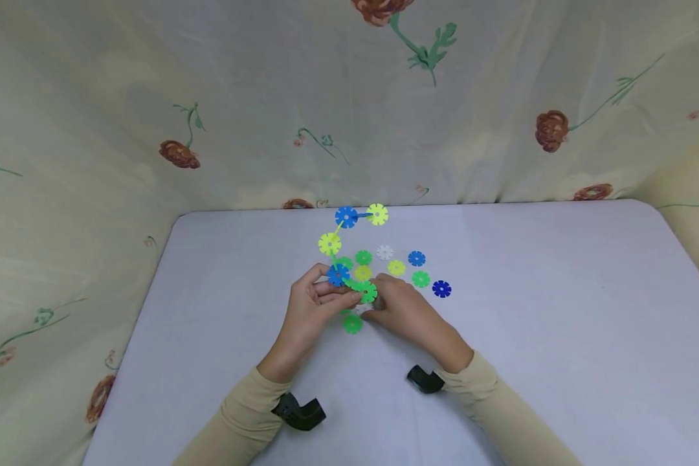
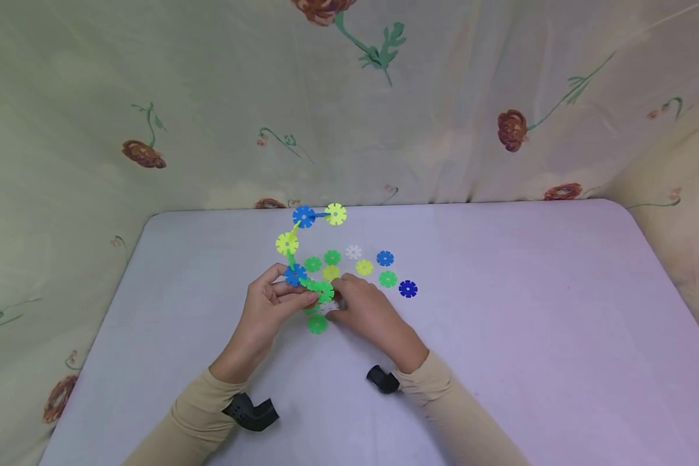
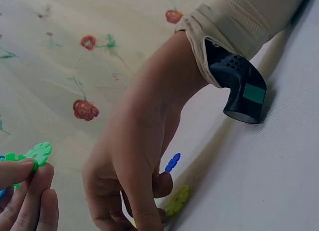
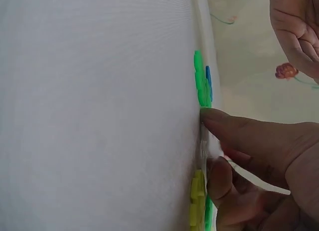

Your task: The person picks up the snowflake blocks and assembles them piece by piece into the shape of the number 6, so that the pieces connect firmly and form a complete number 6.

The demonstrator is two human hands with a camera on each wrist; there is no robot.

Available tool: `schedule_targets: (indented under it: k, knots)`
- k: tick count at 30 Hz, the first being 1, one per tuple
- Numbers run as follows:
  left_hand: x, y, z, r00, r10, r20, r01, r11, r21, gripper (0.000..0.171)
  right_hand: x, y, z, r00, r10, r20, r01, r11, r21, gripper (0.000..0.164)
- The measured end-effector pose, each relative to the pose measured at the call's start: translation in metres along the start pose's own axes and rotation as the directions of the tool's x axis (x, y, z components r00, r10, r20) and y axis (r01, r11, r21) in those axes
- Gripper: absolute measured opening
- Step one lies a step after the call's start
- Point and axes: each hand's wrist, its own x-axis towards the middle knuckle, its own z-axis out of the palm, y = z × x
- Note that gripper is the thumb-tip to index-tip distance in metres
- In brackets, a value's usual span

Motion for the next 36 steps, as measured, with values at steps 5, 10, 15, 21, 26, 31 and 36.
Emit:
schedule_targets:
  k: [5,10,15,21,26,31,36]
  knots:
    - [0.0,0.0,0.0,1.0,-0.009,-0.003,0.009,1.0,-0.002,0.032,-0.003,0.002,-0.002,1.0,-0.02,0.004,0.019,0.999,0.045,0.022]
    - [0.001,-0.001,0.001,1.0,-0.009,0.003,0.009,1.0,-0.016,0.029,-0.013,0.008,-0.01,0.999,-0.044,-0.029,0.048,0.988,0.15,0.014]
    - [0.0,0.0,0.002,1.0,-0.007,0.007,0.007,1.0,-0.013,0.029,-0.026,0.013,-0.03,0.989,0.006,-0.147,0.051,0.923,0.381,0.016]
    - [-0.001,0.001,0.001,1.0,-0.01,-0.004,0.01,1.0,-0.004,0.032,-0.035,0.013,-0.044,0.976,0.027,-0.214,0.089,0.852,0.517,0.017]
    - [-0.001,0.001,0.0,1.0,-0.01,-0.015,0.01,1.0,-0.002,0.032,-0.038,0.01,-0.045,0.976,-0.013,-0.217,0.14,0.802,0.581,0.015]
    - [0.001,0.0,0.0,1.0,0.003,-0.011,-0.003,1.0,-0.015,0.031,-0.04,0.008,-0.046,0.959,-0.057,-0.279,0.204,0.821,0.534,0.011]
    - [0.0,0.001,0.0,1.0,-0.006,-0.005,0.006,0.999,-0.033,0.03,-0.042,0.007,-0.045,0.916,-0.181,-0.358,0.314,0.878,0.36,0.013]
